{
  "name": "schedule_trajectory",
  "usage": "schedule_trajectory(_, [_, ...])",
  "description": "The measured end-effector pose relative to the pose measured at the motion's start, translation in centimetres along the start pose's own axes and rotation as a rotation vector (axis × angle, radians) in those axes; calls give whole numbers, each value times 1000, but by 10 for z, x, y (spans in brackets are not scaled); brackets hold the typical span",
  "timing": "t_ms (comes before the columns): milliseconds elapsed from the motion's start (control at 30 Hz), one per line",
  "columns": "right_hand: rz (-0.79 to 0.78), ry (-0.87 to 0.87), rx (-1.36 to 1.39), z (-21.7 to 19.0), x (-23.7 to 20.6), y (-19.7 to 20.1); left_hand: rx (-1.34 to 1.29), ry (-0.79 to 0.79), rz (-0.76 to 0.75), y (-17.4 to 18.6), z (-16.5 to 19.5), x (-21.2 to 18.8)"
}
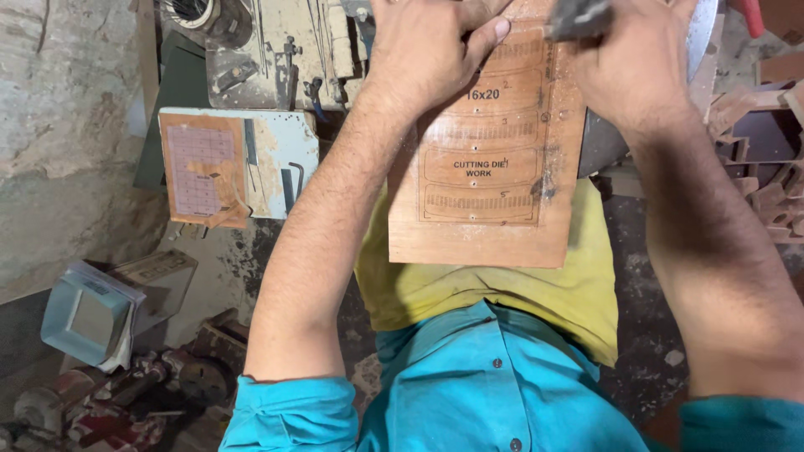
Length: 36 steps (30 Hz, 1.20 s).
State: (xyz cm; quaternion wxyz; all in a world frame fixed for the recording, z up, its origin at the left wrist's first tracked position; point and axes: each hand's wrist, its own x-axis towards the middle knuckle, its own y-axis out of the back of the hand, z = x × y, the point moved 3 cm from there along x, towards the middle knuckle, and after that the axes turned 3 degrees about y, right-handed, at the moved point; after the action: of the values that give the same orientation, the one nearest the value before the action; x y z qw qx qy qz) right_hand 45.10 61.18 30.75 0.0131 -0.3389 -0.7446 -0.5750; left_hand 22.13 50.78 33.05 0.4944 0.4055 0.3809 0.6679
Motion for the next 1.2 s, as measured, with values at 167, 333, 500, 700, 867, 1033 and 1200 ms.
schedule_trajectory(167, [-37,-169,154,-10,12,7,36,-46,75,2,2,3])
schedule_trajectory(333, [50,-43,100,-28,24,20,19,-16,79,2,2,4])
schedule_trajectory(500, [22,-54,214,-25,25,15,21,4,64,0,1,5])
schedule_trajectory(700, [-93,-179,104,-7,21,1,24,13,76,-5,-1,5])
schedule_trajectory(867, [-105,-143,-40,-1,21,-2,50,-30,191,-4,1,2])
schedule_trajectory(1033, [-249,-196,-178,6,20,-7,-1,3,185,-5,0,0])
schedule_trajectory(1200, [-91,-269,321,15,12,-12,44,26,184,-7,1,1])
